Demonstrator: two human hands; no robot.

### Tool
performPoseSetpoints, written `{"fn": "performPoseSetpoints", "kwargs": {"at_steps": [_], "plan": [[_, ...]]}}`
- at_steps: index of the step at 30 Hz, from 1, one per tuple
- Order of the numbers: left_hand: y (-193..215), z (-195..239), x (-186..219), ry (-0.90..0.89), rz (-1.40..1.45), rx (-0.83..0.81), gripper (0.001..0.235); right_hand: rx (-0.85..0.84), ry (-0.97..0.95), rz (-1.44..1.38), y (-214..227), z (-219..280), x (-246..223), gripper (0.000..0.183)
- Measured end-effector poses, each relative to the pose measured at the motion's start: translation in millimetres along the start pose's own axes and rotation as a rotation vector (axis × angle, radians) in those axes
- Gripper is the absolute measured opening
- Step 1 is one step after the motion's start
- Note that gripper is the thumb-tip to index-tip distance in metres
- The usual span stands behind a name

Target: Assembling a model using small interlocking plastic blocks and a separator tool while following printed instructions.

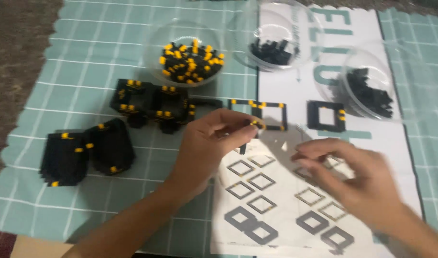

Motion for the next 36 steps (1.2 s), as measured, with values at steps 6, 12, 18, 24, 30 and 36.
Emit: {"fn": "performPoseSetpoints", "kwargs": {"at_steps": [6,12,18,24,30,36], "plan": [[16.0,-2.5,17.7,-0.064,0.166,-0.008,0.015,-0.02,-0.041,0.079,18.1,-67.6,-9.8,0.012],[70.2,-21.9,37.9,-0.259,0.432,0.135,0.021,-0.253,0.159,0.173,-16.6,-169.5,-0.9,0.014],[100.9,-24.1,51.0,-0.004,0.422,0.367,0.022,-0.52,0.334,0.317,-100.0,-249.1,34.9,0.018],[103.7,-32.1,37.4,0.225,0.54,0.395,0.023,-0.859,0.204,0.594,-147.6,-274.8,60.9,0.025],[102.6,-37.7,26.9,0.153,0.574,0.383,0.025,-0.76,0.56,0.645,-165.6,-273.1,54.0,0.009],[103.0,-28.5,44.6,-0.085,0.409,0.348,0.022,-0.56,0.859,0.412,-153.5,-258.7,55.5,0.009]]}}
Point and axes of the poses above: each hand's wrist, its own z-axis away from the middle knuckle, its own y-axis out of the back of the hand, x = y × z, the point moved 7 cm from there along -z, towards the middle knuckle, and after that the axes turned 12 degrees about y, right-handed, at the moved point
